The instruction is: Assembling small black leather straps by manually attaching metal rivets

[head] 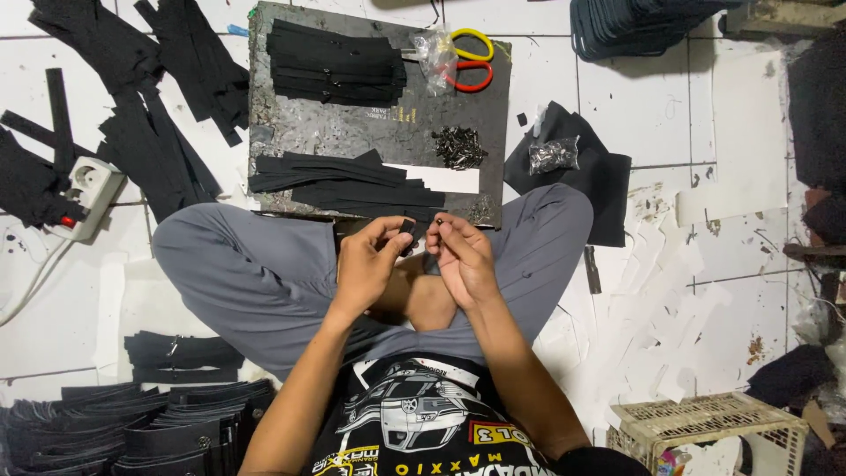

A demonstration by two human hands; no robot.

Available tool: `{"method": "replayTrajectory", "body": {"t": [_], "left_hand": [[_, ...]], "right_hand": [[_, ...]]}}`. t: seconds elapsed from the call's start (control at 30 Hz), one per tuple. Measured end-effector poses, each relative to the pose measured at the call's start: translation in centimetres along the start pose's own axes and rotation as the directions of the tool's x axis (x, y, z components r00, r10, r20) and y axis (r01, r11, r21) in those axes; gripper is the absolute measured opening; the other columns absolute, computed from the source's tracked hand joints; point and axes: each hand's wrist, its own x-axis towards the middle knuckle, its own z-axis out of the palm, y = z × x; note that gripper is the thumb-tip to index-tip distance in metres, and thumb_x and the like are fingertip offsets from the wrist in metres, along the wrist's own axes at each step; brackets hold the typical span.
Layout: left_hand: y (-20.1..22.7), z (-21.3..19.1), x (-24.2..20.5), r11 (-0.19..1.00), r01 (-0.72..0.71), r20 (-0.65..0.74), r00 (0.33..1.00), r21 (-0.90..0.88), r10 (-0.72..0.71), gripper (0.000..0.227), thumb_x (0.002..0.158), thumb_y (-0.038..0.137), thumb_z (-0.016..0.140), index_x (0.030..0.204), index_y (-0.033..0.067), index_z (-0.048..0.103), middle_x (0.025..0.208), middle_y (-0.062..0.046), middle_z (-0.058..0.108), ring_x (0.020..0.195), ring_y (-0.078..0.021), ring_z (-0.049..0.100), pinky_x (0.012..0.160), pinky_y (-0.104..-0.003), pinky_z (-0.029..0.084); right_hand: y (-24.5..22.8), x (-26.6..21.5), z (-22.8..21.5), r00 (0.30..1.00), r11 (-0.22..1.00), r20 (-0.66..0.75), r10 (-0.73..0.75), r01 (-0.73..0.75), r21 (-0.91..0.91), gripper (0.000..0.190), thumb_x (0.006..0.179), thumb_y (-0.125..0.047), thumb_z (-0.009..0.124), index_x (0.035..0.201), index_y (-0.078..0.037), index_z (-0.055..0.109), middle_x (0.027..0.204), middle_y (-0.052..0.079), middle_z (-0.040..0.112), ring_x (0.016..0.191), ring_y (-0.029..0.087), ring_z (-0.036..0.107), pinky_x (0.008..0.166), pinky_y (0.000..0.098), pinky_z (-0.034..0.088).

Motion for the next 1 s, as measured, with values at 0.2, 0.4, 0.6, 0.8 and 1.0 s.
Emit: {"method": "replayTrajectory", "body": {"t": [0.2,0.4,0.6,0.8,1.0], "left_hand": [[0.1,-0.1,0.0,0.998,0.003,0.027,1.000,0.067,-0.005,0.009,0.090,0.018,0.077,0.099,0.0191,0.081,0.077,-0.002,0.079,0.076,-0.0211,0.077,0.071,-0.035,0.057],[1.8,-0.6,-0.5,0.968,-0.003,0.047,0.999,0.252,-0.009,0.012,0.095,0.030,0.072,0.104,0.0235,0.078,0.079,-0.002,0.079,0.078,-0.0277,0.076,0.069,-0.039,0.054],[0.6,-0.2,-0.1,0.950,0.015,0.070,0.997,0.312,-0.038,0.015,0.093,0.037,0.070,0.104,0.0290,0.075,0.082,0.003,0.077,0.075,-0.0266,0.075,0.067,-0.036,0.052],[0.2,-0.1,-0.1,0.985,-0.093,0.070,0.994,0.144,0.083,0.011,0.089,0.023,0.074,0.097,0.0155,0.077,0.074,-0.010,0.073,0.072,-0.0266,0.072,0.064,-0.036,0.051],[0.3,-0.2,0.2,0.984,-0.135,0.069,0.989,0.112,0.128,0.011,0.088,0.021,0.075,0.094,0.0119,0.076,0.069,-0.012,0.070,0.063,-0.0218,0.066,0.056,-0.033,0.049]], "right_hand": [[0.1,-0.2,-0.6,0.999,0.996,0.016,-0.038,0.039,-0.076,0.022,0.097,-0.002,0.066,0.117,0.004,0.070,0.099,0.019,0.073,0.087,0.022,0.071,0.079,0.0293,0.058],[-0.1,-0.6,-0.2,0.997,0.972,0.010,-0.071,0.072,-0.224,0.021,0.094,-0.002,0.069,0.112,0.007,0.071,0.097,0.021,0.073,0.084,0.024,0.072,0.078,0.0310,0.062],[-0.2,-0.8,0.5,0.993,0.933,0.023,-0.118,0.118,-0.340,0.023,0.090,-0.004,0.075,0.109,0.009,0.074,0.095,0.020,0.073,0.081,0.021,0.072,0.076,0.0317,0.061],[-0.5,-0.9,0.6,0.993,0.910,0.036,-0.111,0.116,-0.397,0.023,0.089,-0.005,0.076,0.108,0.008,0.074,0.089,0.020,0.073,0.076,0.021,0.072,0.073,0.0322,0.060],[-1.3,-0.9,0.8,0.995,0.847,0.050,-0.090,0.103,-0.522,0.023,0.087,-0.009,0.078,0.106,0.005,0.077,0.087,0.017,0.074,0.077,0.019,0.073,0.073,0.0298,0.060]]}}
